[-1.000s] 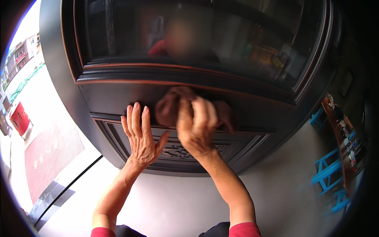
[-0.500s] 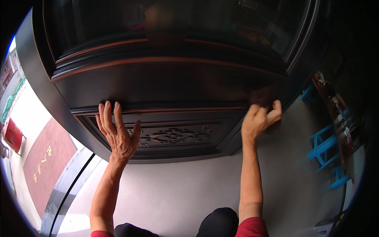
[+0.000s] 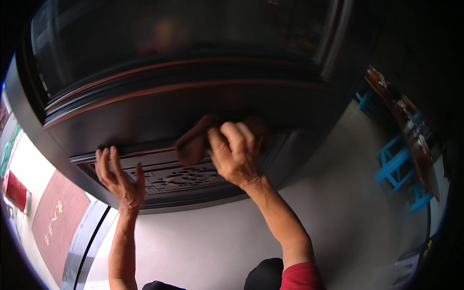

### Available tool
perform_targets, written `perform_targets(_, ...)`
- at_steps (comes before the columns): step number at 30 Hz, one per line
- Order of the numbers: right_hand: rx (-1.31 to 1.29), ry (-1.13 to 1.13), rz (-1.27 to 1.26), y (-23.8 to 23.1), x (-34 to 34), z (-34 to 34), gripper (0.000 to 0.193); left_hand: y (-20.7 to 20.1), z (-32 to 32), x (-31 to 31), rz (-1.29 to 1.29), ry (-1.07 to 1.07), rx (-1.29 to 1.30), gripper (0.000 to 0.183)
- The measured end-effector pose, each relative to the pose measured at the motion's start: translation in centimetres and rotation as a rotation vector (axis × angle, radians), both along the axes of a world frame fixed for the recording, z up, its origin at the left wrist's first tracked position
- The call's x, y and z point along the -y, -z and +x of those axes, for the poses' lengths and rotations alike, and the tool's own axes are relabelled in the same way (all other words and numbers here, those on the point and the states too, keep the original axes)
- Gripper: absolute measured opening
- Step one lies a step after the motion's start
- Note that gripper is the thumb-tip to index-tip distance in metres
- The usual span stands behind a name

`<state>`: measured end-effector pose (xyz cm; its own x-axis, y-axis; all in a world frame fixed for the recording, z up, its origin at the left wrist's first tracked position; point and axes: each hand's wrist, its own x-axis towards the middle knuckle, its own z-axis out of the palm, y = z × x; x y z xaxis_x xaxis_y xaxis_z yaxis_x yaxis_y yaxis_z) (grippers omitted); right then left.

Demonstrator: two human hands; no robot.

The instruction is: The person wipes the exterior surface of a dark metal door with a cloth, moving from the upper edge down to the lower panels and decorative sections. They clean around the door handle and hinges, then wipe the glass panel and lower carved areas.

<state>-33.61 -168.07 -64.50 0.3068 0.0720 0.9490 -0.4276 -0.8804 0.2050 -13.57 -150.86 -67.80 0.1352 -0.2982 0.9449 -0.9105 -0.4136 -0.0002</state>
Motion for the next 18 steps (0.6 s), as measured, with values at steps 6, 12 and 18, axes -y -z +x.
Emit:
perform_targets(6,0.259,0.301,0.093,-2.1,8.3,-8.3,0.045,-0.2,-0.1,0.0,-0.037,0.013,0.042,0.069)
perform_targets(12,0.354,0.207,0.179,-7.9,11.7,-11.3,0.052,0.0,-0.3,1.0,-0.058,0.031,0.049,0.064)
perform_targets(18,0.46,0.343,0.116,-11.9,15.2,-13.4,0.05,0.4,0.0,1.0,-0.059,-0.011,0.053,0.064)
